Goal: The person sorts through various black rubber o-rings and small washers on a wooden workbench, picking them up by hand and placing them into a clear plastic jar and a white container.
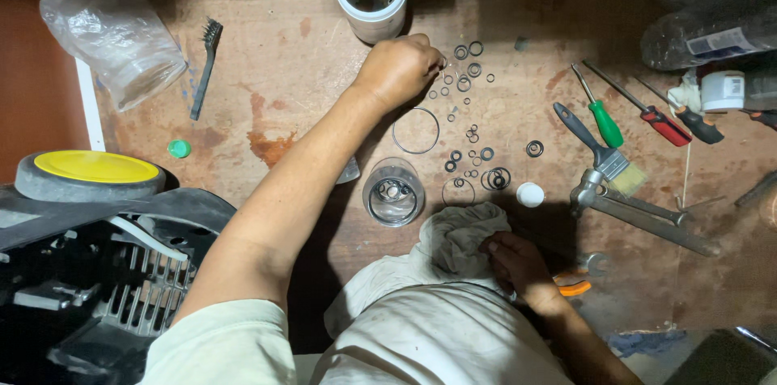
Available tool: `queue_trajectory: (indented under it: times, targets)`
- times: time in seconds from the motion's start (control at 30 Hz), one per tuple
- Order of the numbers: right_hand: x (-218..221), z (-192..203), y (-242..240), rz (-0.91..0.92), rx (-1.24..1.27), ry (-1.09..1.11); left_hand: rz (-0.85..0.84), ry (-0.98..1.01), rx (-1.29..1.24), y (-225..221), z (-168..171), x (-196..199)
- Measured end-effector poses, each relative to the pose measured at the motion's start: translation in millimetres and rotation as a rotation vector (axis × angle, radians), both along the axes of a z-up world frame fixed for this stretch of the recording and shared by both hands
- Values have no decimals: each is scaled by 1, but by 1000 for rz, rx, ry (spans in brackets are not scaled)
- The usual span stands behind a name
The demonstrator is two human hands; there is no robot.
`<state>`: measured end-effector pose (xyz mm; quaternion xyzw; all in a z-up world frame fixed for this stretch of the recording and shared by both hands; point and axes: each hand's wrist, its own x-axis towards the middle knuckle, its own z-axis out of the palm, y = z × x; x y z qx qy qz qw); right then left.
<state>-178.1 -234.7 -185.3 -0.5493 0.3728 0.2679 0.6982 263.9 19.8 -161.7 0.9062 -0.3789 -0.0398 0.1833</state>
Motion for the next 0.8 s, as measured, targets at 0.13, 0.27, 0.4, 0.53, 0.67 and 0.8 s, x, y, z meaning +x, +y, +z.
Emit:
queue_trajectory:
  times: [0.13, 0.27, 0.4, 0.53, 0.67, 0.8]
  targets:
    - [2, 1, 1, -6, -20, 5, -112, -309, 40, -16, -47, -1]
    - [14, 25, 8, -1, -43, 33, -127, -350, 20, -26, -57, 7]
    - [-1, -17, -5, -4, -41, 52, -138, -282, 74, -30, -41, 11]
    - [46, 55, 0, -64, -12, 246, 77, 263, -235, -7, 29, 0]
    - [130, 138, 24, -246, 136, 83, 303, 607, -517, 43, 74, -46]
    - [154, 110, 3, -322, 519, -72, 477, 910, -915, 99, 127, -112]
